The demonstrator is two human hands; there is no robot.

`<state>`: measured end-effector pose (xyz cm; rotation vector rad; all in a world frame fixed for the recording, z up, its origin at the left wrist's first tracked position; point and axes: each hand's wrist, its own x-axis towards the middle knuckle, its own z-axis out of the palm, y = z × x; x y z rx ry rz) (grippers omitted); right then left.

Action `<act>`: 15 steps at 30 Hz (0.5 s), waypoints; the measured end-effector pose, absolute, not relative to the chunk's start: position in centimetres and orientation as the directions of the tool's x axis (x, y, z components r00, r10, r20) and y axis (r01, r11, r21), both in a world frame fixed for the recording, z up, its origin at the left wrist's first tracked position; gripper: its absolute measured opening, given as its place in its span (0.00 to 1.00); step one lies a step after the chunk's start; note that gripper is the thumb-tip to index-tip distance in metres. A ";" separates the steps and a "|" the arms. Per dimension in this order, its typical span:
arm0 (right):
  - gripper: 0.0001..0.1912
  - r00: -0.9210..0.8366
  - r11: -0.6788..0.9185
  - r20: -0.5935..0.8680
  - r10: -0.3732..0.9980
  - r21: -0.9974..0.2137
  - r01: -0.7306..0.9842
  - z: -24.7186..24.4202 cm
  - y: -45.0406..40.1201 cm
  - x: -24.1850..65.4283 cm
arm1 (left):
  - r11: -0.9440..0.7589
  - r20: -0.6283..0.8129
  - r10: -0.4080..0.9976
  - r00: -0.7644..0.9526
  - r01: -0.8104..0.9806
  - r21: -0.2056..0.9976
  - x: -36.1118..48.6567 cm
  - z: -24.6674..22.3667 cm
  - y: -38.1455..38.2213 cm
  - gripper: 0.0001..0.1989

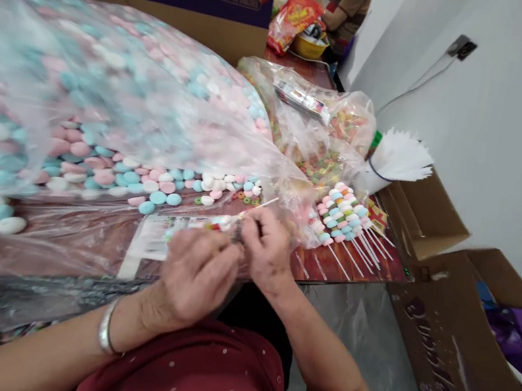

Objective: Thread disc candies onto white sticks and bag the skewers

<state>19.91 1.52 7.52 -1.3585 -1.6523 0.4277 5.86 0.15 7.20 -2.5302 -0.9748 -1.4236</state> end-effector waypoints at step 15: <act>0.08 -0.111 0.590 0.590 0.800 -0.739 0.325 6.9 -1.1 12.9 | -0.252 0.206 0.884 0.420 0.057 0.966 -4.1 10.5 -1.2 0.32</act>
